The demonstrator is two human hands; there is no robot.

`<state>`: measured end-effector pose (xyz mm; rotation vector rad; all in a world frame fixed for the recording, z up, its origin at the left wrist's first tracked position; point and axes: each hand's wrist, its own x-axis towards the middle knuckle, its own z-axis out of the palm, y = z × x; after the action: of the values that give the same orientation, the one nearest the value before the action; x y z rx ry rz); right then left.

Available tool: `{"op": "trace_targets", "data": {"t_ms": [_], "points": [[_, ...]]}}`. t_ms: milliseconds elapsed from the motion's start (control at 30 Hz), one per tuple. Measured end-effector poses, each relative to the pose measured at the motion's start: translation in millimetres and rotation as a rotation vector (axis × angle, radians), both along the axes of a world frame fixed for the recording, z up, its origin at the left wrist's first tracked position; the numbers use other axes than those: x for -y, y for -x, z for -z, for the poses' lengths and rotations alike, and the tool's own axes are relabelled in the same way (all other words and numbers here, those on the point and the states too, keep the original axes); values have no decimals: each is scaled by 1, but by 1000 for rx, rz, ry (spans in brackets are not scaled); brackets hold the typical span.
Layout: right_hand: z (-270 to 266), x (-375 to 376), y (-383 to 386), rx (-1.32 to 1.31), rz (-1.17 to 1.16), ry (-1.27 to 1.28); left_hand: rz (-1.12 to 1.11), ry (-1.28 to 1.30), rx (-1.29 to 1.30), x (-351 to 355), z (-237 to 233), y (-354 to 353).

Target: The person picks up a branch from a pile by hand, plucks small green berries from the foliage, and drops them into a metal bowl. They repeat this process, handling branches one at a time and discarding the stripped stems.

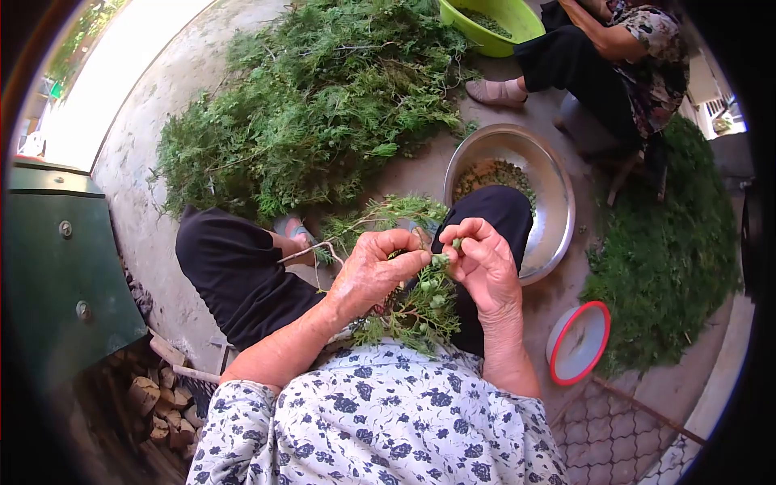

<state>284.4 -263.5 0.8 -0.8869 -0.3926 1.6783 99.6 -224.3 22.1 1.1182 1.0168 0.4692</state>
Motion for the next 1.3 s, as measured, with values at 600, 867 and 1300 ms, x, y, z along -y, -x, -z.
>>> {"op": "trace_targets", "data": {"t_ms": [600, 867, 1300], "points": [[0, -1, 13, 192, -110, 53, 13, -18, 50, 3, 12, 1], [-9, -3, 14, 118, -131, -9, -304, 177, 270, 3, 23, 3], [-7, -2, 26, 304, -89, 37, -240, 21, 251, 8, 17, -4]]}}
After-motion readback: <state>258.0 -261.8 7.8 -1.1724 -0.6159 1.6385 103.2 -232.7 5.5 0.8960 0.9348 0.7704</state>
